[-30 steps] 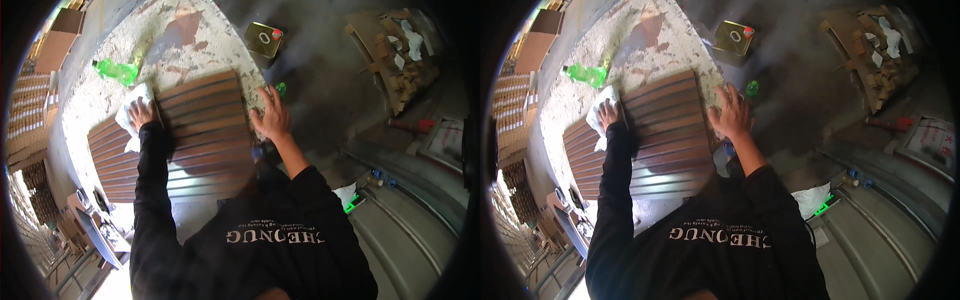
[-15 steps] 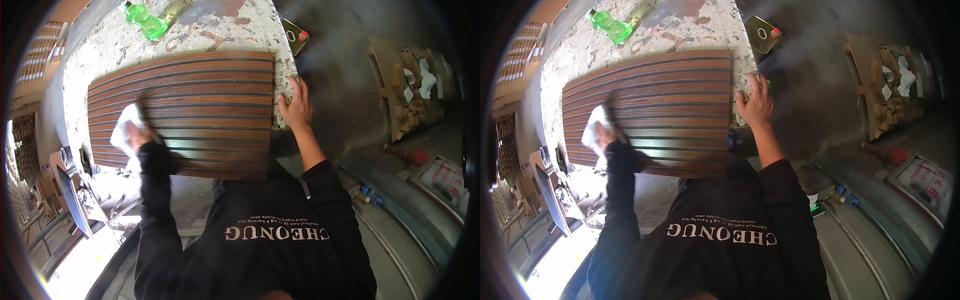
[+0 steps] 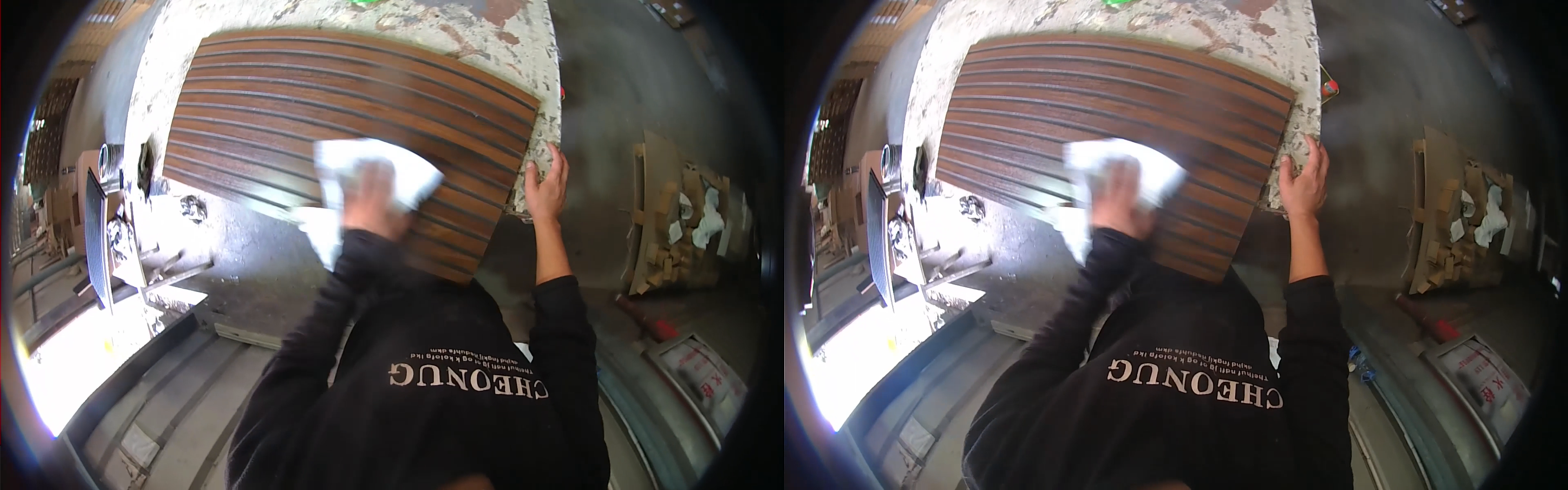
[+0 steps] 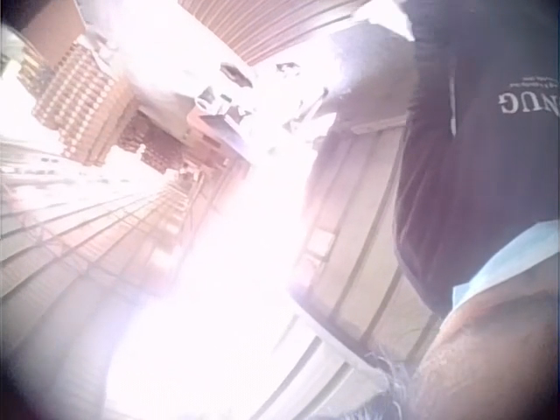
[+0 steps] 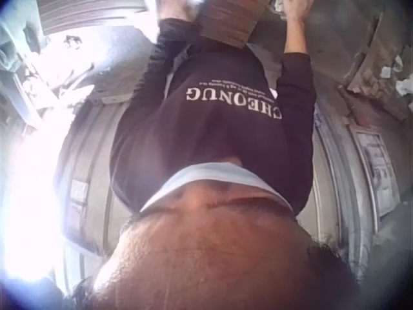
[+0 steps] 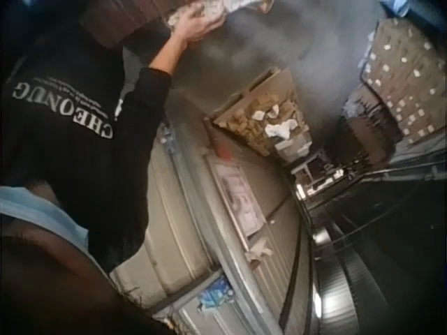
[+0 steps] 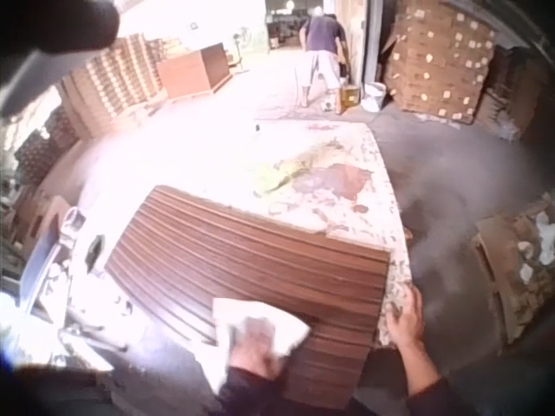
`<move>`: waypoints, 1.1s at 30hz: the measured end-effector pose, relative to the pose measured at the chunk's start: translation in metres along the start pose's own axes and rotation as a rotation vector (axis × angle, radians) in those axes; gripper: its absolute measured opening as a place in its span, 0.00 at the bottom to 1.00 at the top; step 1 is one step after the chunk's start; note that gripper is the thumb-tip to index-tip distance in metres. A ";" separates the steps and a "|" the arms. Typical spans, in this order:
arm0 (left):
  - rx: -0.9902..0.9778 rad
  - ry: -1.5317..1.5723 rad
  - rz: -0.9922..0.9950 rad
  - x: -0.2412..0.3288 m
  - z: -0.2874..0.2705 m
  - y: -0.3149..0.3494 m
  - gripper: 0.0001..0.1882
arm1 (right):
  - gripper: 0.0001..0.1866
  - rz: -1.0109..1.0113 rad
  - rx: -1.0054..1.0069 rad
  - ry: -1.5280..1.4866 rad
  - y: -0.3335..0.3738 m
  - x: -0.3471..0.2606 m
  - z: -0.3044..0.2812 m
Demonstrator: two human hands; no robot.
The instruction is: The person wipes a slatted wooden furniture panel with a cloth, applying liquid from a green bottle onto the surface and edges before lifting the panel to wipe the underside.
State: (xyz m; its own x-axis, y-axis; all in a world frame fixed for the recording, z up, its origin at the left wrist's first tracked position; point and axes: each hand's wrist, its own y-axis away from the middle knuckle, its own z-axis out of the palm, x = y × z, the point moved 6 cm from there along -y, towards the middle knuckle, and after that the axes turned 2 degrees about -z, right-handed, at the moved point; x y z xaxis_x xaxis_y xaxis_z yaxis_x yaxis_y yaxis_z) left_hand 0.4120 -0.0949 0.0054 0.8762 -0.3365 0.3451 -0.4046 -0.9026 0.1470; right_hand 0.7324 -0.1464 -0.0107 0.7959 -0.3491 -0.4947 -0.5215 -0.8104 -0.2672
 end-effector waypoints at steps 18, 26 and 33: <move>0.290 0.005 0.011 -0.122 -0.034 0.035 0.35 | 0.23 -0.263 0.137 -0.032 0.032 -0.027 -0.018; 0.483 -0.148 -0.440 -0.392 -0.127 -0.007 0.33 | 0.24 0.244 0.062 -0.155 0.162 -0.064 -0.010; 0.383 0.240 -0.253 -0.306 -0.072 -0.023 0.29 | 0.35 0.489 -0.049 -0.083 0.189 -0.081 0.017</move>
State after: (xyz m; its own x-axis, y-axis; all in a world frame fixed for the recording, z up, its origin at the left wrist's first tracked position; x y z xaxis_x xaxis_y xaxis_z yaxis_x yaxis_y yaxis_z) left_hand 0.1345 0.0483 -0.0365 0.8314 -0.0643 0.5520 -0.0231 -0.9964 -0.0813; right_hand 0.5640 -0.2627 -0.0351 0.4335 -0.6571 -0.6167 -0.8112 -0.5826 0.0506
